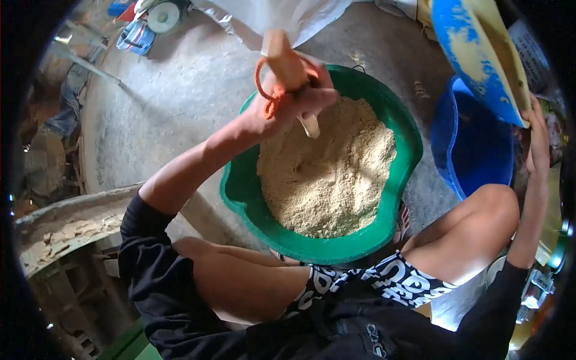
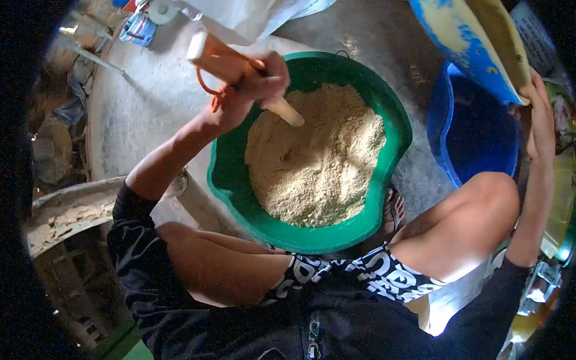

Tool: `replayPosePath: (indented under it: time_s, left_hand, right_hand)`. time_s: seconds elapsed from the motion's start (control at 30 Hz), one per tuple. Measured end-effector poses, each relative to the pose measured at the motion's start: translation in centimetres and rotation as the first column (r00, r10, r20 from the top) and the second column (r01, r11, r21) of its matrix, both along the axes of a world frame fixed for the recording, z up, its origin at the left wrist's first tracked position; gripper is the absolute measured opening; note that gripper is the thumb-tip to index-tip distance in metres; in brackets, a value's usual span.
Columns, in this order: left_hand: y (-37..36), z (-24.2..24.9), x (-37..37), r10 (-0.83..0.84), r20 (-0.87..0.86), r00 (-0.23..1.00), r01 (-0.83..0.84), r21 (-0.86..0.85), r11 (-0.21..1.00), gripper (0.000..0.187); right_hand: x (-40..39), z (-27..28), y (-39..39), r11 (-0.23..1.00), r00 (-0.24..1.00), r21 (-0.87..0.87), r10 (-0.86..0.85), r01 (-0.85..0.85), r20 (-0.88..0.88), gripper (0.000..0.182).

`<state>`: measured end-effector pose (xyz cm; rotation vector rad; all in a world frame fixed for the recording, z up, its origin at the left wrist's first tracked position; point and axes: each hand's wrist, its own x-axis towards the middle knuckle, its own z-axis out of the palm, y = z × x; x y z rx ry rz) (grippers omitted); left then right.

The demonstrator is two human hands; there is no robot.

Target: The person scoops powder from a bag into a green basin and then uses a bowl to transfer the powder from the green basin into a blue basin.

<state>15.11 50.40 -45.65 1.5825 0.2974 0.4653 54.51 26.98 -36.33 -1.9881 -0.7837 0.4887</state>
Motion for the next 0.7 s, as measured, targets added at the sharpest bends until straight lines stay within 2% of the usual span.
replayPosePath:
  time_s: [0.03, 0.07, 0.13, 0.2, 0.23, 0.27, 0.3, 0.33, 0.4, 0.43, 0.5, 0.53, 0.57, 0.6, 0.63, 0.67, 0.7]
  left_hand:
    - [-0.8, -1.2, -0.3, -0.048, 0.047, 0.998, 0.049, -0.035, 0.998, 0.026]
    - [-1.8, -1.2, -0.8, -0.067, -0.034, 0.997, 0.068, 0.021, 0.997, 0.026]
    - [-3.2, -5.2, -1.7, -0.060, -0.045, 0.997, 0.059, -0.022, 0.998, 0.021]
    - [-3.6, -5.4, -2.6, -0.090, 0.022, 0.996, 0.091, -0.072, 0.993, 0.019]
    - [-2.7, -5.4, -2.5, -0.100, -0.008, 0.995, 0.100, -0.023, 0.995, 0.019]
    - [-2.4, -4.0, -2.9, -0.104, 0.003, 0.995, 0.102, -0.227, 0.968, 0.017]
    - [-1.6, -4.3, -2.4, -0.083, 0.131, 0.988, 0.109, -0.202, 0.973, 0.015]
    - [-1.5, -3.0, -2.6, -0.041, 0.107, 0.993, 0.066, -0.244, 0.968, 0.014]
    - [0.0, -3.6, -2.9, -0.166, 0.003, 0.986, 0.166, 0.059, 0.984, 0.016]
    - [-0.8, -4.9, -3.0, -0.095, 0.119, 0.988, 0.110, -0.124, 0.986, 0.018]
    - [-1.0, -5.8, -3.6, -0.126, -0.019, 0.992, 0.123, -0.112, 0.986, 0.025]
    - [-1.1, -5.8, -3.9, -0.123, -0.022, 0.992, 0.117, -0.176, 0.977, 0.026]
    - [-0.4, -5.4, -4.0, -0.180, 0.050, 0.982, 0.186, -0.152, 0.971, 0.025]
    - [1.2, -6.6, -3.2, -0.280, 0.198, 0.939, 0.304, -0.103, 0.947, 0.016]
    - [1.2, -3.5, -3.4, -0.227, 0.106, 0.968, 0.214, 0.124, 0.969, 0.014]
    - [0.8, -3.4, -3.1, -0.108, 0.048, 0.993, 0.107, 0.011, 0.994, 0.016]
    - [0.0, -3.5, -3.0, -0.079, -0.031, 0.996, 0.080, 0.035, 0.996, 0.015]
  right_hand:
    - [-0.8, 0.8, 0.8, 0.996, 0.995, -0.055, 0.075, -0.072, 0.062, 0.050]
    - [-2.0, 1.3, 1.5, 0.994, 0.992, -0.045, 0.105, -0.102, 0.074, 0.051]
    - [-6.4, 1.8, 3.1, 0.988, 0.979, -0.041, 0.153, -0.148, 0.137, 0.054]
    - [-9.1, 2.0, 3.8, 0.959, 0.963, -0.125, 0.264, -0.256, 0.056, 0.055]
    - [-10.7, 1.3, 4.0, 0.961, 0.962, -0.096, 0.267, -0.260, 0.063, 0.054]
    - [-11.5, 0.5, 4.1, 0.953, 0.955, -0.078, 0.295, -0.292, 0.038, 0.053]
    - [-12.0, 0.0, 4.0, 0.944, 0.946, -0.065, 0.324, -0.323, 0.010, 0.052]
    - [-12.4, 0.1, 3.8, 0.935, 0.938, -0.068, 0.346, -0.347, -0.025, 0.052]
    - [-12.3, -0.2, 3.9, 0.927, 0.931, -0.094, 0.362, -0.364, -0.045, 0.052]
    - [-12.1, -0.1, 4.2, 0.918, 0.925, -0.112, 0.377, -0.380, -0.053, 0.052]
    - [-12.2, -0.3, 4.8, 0.910, 0.917, -0.113, 0.397, -0.400, -0.046, 0.052]
    - [-12.1, -0.4, 5.1, 0.911, 0.915, -0.094, 0.402, -0.402, -0.024, 0.051]
    - [-11.8, -0.6, 5.3, 0.914, 0.917, -0.075, 0.399, -0.398, -0.008, 0.051]
    - [-11.4, -0.5, 5.6, 0.920, 0.924, -0.112, 0.380, -0.374, 0.036, 0.051]
    - [-10.9, -0.2, 5.6, 0.920, 0.927, -0.139, 0.374, -0.367, 0.022, 0.054]
    - [-10.1, -0.1, 5.6, 0.919, 0.930, -0.163, 0.366, -0.360, 0.009, 0.057]
    - [-9.0, -0.4, 5.9, 0.928, 0.941, -0.172, 0.338, -0.330, 0.019, 0.059]
